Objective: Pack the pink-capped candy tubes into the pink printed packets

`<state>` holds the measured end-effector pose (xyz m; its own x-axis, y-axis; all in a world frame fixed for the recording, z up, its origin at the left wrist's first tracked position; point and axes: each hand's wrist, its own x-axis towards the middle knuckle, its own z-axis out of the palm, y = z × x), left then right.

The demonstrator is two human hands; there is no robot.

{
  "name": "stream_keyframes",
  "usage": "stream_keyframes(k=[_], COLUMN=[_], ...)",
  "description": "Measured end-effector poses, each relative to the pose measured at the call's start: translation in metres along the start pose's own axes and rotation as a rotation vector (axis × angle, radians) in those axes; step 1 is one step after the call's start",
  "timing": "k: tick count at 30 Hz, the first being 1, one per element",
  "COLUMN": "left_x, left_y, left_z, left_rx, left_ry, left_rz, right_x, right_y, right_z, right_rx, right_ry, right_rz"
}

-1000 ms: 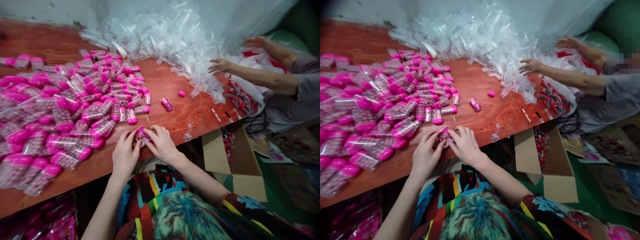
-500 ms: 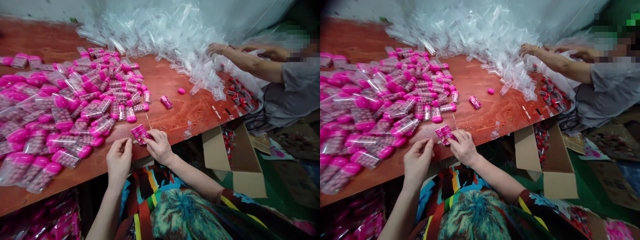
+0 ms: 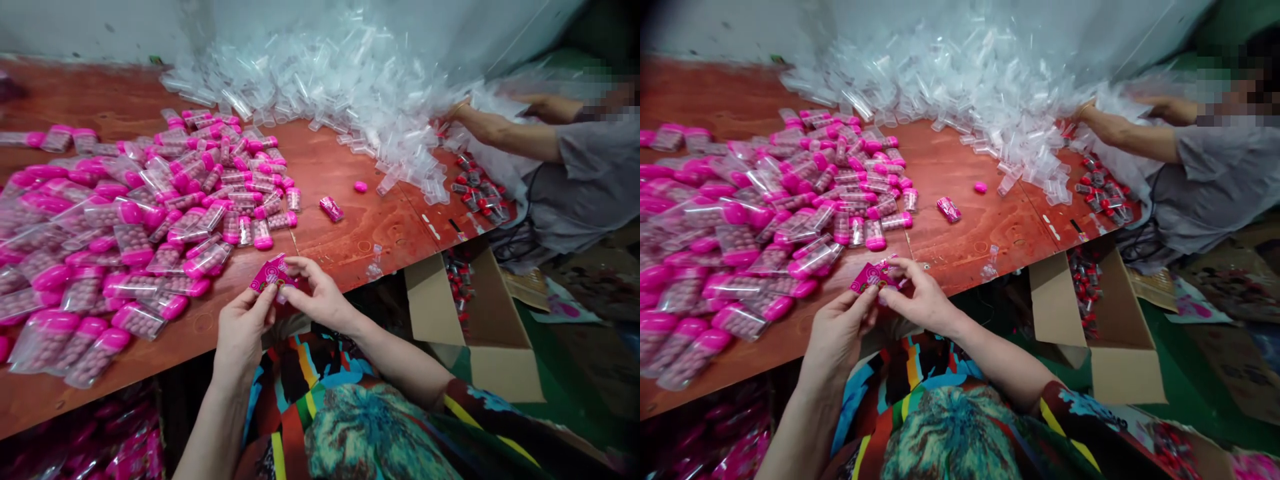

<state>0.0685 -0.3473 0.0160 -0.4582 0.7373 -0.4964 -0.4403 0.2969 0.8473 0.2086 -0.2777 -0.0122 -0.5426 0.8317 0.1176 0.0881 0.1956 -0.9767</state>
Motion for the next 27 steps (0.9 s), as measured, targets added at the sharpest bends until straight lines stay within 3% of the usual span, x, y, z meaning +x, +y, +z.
stream_keyframes(k=[5, 8, 12, 15, 18, 23, 27], left_x=[0.003, 0.008, 0.012, 0.016, 0.023, 0.035, 0.039], left_y=[-0.006, -0.004, 0.008, 0.015, 0.018, 0.023, 0.027], left_z=[0.002, 0.007, 0.011, 0.008, 0.001, -0.004, 0.003], left_rx=[-0.02, -0.049, -0.109, -0.12, -0.143, -0.268, -0.366], left_ry=[0.034, 0.047, -0.016, -0.076, -0.016, 0.126, 0.143], left_rz=[0.0, -0.017, -0.042, -0.055, -0.049, -0.052, -0.122], right_x=[0.009, 0.013, 0.02, 0.03, 0.052, 0.109, 0.135], right_y=[0.003, 0.009, 0.006, 0.002, 0.008, 0.022, 0.02], right_z=[0.016, 0.023, 0.022, 0.013, -0.004, -0.024, -0.02], right_rx=[0.255, 0.244, 0.018, -0.12, -0.22, -0.712, -1.022], right_ry=[-0.035, 0.007, 0.087, 0.01, -0.075, 0.059, -0.099], right_rz=[0.114, 0.072, -0.078, -0.128, -0.074, 0.087, 0.175])
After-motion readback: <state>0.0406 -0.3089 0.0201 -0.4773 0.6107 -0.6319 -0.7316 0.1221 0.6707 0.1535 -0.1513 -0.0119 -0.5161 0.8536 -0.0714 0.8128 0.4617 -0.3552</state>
